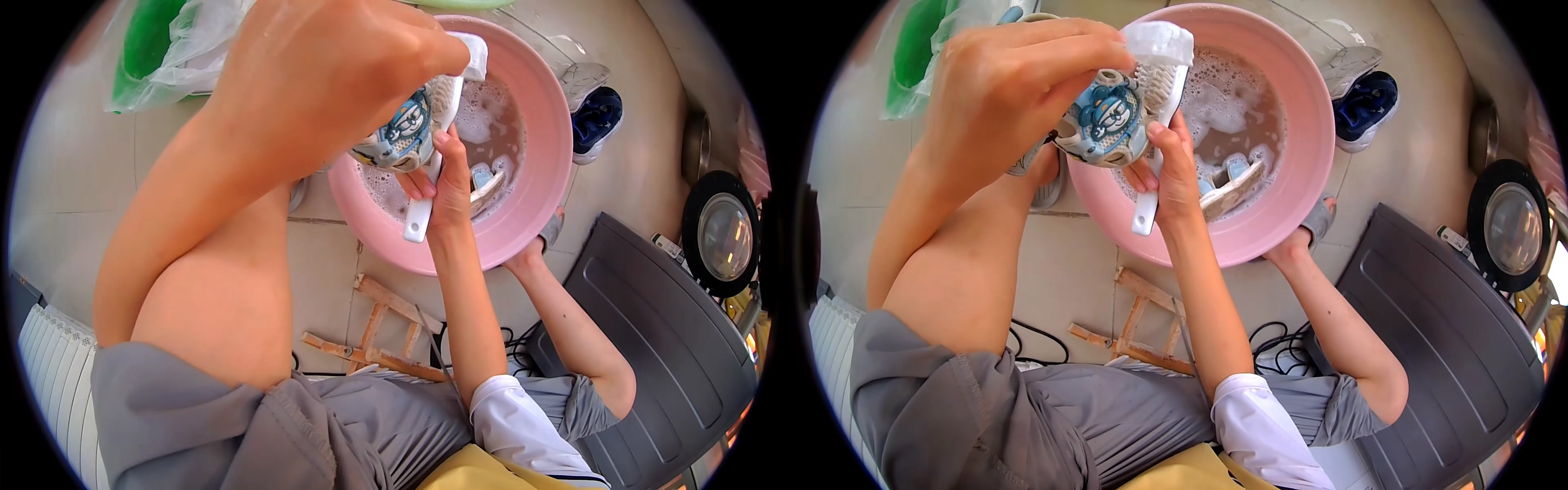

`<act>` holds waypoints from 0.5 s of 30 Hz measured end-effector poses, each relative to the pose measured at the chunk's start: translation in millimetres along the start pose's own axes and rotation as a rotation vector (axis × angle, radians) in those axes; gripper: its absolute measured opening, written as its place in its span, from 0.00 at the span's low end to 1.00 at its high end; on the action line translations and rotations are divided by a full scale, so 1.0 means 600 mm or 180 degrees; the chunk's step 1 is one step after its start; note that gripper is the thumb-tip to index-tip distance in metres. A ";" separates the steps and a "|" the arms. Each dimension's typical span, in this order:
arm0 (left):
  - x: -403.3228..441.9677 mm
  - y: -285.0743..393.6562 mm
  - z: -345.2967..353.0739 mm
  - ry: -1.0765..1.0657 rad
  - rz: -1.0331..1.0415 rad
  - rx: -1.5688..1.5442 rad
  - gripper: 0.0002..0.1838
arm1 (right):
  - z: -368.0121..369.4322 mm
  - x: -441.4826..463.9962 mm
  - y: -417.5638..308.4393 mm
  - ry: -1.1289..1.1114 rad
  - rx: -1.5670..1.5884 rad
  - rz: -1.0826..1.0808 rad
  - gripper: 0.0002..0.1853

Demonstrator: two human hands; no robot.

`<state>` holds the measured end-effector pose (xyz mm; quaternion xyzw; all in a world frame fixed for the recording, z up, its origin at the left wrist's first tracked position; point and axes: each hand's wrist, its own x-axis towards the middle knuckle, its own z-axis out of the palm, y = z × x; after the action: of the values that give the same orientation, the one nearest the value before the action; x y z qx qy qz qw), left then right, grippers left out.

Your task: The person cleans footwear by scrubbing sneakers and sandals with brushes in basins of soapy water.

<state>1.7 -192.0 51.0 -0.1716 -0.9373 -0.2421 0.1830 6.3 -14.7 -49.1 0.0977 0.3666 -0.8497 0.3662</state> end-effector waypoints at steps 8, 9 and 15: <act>0.010 0.009 -0.015 0.0456 -0.0042 -0.0396 0.06 | 0.001 0.003 0.005 0.0010 0.0159 0.0017 0.20; 0.009 0.008 -0.016 0.0200 -0.0032 -0.0100 0.06 | 0.000 0.004 0.006 -0.0023 0.0174 0.0005 0.19; 0.006 -0.006 0.012 0.0635 0.0050 -0.0029 0.06 | 0.003 0.007 0.000 0.0092 -0.0056 0.0055 0.21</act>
<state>-4.9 -190.6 45.5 -0.1549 -0.9119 -0.2607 0.2765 3.5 -18.2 -49.3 0.1099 0.3784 -0.8417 0.3691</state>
